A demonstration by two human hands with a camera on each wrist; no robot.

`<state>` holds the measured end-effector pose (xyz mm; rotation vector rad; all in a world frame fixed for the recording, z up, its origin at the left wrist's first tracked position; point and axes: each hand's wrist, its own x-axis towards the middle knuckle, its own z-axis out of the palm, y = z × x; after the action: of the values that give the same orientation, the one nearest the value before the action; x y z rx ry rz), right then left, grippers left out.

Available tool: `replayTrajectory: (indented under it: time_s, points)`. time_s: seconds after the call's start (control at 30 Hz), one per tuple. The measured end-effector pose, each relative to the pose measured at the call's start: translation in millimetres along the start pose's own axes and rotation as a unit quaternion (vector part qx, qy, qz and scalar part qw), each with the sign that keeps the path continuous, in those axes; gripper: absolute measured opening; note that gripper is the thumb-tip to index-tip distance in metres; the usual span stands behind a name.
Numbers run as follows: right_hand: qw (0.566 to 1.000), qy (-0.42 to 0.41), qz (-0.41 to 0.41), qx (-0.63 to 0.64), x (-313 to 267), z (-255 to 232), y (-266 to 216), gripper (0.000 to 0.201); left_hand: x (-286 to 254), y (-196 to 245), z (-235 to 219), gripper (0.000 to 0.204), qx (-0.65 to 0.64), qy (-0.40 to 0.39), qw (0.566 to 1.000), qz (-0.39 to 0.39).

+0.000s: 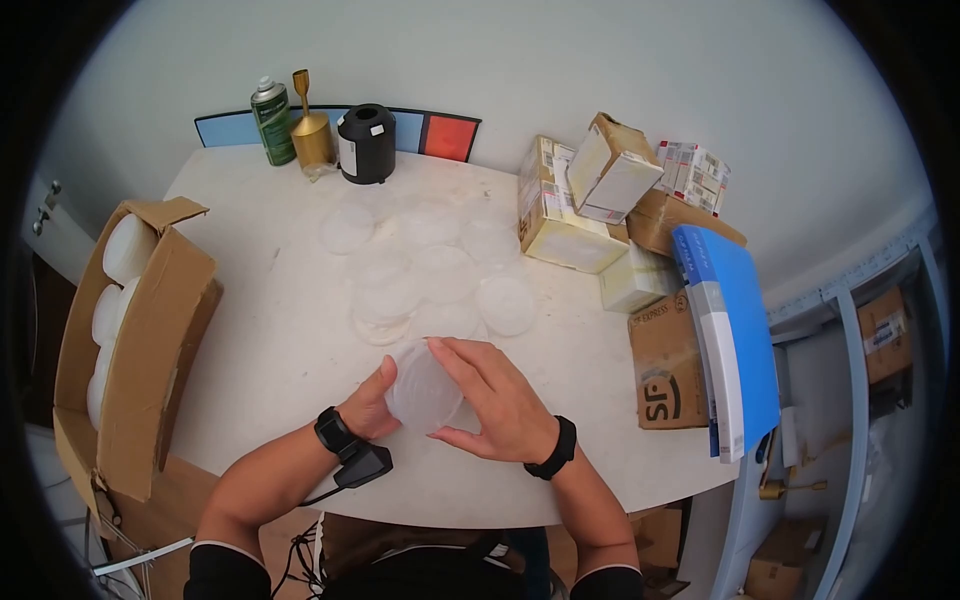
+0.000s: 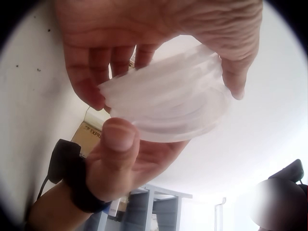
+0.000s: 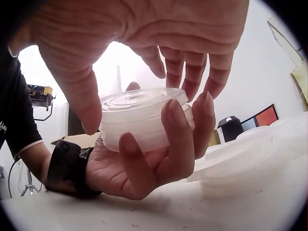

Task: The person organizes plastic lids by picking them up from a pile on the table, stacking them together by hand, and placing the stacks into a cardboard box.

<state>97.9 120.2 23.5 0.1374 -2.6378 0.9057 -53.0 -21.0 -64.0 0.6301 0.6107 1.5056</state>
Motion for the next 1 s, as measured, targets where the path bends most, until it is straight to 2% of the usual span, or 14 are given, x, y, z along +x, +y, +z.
replayTrajectory:
  time_s: [0.07, 0.17, 0.27, 0.47, 0.8, 0.9, 1.0]
  points:
    - [1.000, 0.003, -0.011, -0.024, -0.1, -0.7, -0.7, 0.095, 1.1, -1.7, -0.9, 0.105, 0.003, -0.012, 1.000, 0.000]
    - [0.997, 0.003, -0.038, -0.063, 1.0, -2.9, -1.8, 0.093, 2.5, 0.2, 7.0, 0.097, -0.041, 0.026, 0.999, 0.023]
    - [0.996, 0.000, -0.050, -0.079, 2.6, -3.1, -3.3, 0.091, 2.0, -5.4, 6.1, 0.100, -0.039, 0.053, 0.998, 0.011]
    - [0.996, -0.004, -0.038, -0.079, 2.2, -0.5, -1.8, 0.092, 1.8, -4.1, -2.0, 0.112, 0.014, -0.006, 1.000, -0.018]
    - [0.998, -0.010, -0.030, -0.048, 2.5, 1.9, 0.6, 0.089, 3.0, 1.9, 6.2, 0.096, -0.016, 0.037, 0.999, -0.028]
    - [0.999, 0.036, 0.024, -0.006, 1.9, -12.4, 6.9, 0.083, 5.4, 5.2, 7.0, 0.089, -0.025, 0.031, 0.999, -0.028]
    - [0.987, 0.101, 0.114, -0.061, -7.3, -23.4, 46.9, 0.081, 6.8, 5.9, 7.9, 0.084, -0.025, 0.029, 0.999, -0.020]
